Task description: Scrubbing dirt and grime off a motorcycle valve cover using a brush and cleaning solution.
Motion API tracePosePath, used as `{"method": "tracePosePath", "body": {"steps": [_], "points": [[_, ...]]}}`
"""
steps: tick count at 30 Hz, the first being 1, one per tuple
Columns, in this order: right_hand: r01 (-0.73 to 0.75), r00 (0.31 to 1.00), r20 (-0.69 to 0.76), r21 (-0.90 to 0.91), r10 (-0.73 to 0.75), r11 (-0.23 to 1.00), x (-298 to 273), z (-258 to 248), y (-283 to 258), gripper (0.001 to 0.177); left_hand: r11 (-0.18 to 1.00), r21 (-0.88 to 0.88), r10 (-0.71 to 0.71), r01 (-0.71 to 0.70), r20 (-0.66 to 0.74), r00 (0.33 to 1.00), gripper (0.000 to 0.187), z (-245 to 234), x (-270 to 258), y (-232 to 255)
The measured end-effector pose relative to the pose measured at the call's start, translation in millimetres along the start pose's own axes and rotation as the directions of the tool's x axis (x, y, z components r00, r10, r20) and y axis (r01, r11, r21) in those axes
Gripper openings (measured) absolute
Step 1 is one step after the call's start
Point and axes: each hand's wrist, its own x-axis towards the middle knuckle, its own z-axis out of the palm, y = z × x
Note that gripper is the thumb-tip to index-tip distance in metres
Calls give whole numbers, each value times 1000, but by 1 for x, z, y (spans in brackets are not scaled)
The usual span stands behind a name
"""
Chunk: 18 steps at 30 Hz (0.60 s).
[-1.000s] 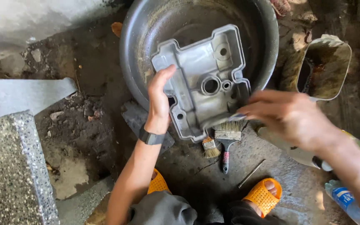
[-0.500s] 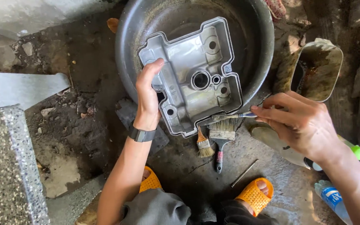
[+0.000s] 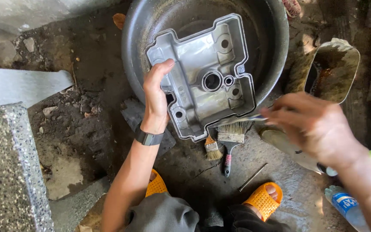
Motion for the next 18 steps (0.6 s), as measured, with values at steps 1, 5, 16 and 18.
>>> {"method": "tracePosePath", "body": {"steps": [1, 5, 16, 18], "points": [[-1, 1000, -2, -2, 1, 1000, 3, 0, -5, 6, 1000, -1, 2, -2, 3, 1000, 41, 1, 0, -2], [117, 992, -51, 19, -116, 993, 0, 1, -1, 18, 998, -51, -43, 42, -13, 999, 39, 0, 1, -1], [45, 999, -6, -112, -46, 993, -6, -1, -2, 11, 991, -113, -73, 69, -29, 997, 38, 2, -1, 6], [24, 996, -78, -93, -32, 995, -12, 5, -2, 18, 1000, 2, -7, 7, -8, 1000, 42, 7, 0, 5]]}}
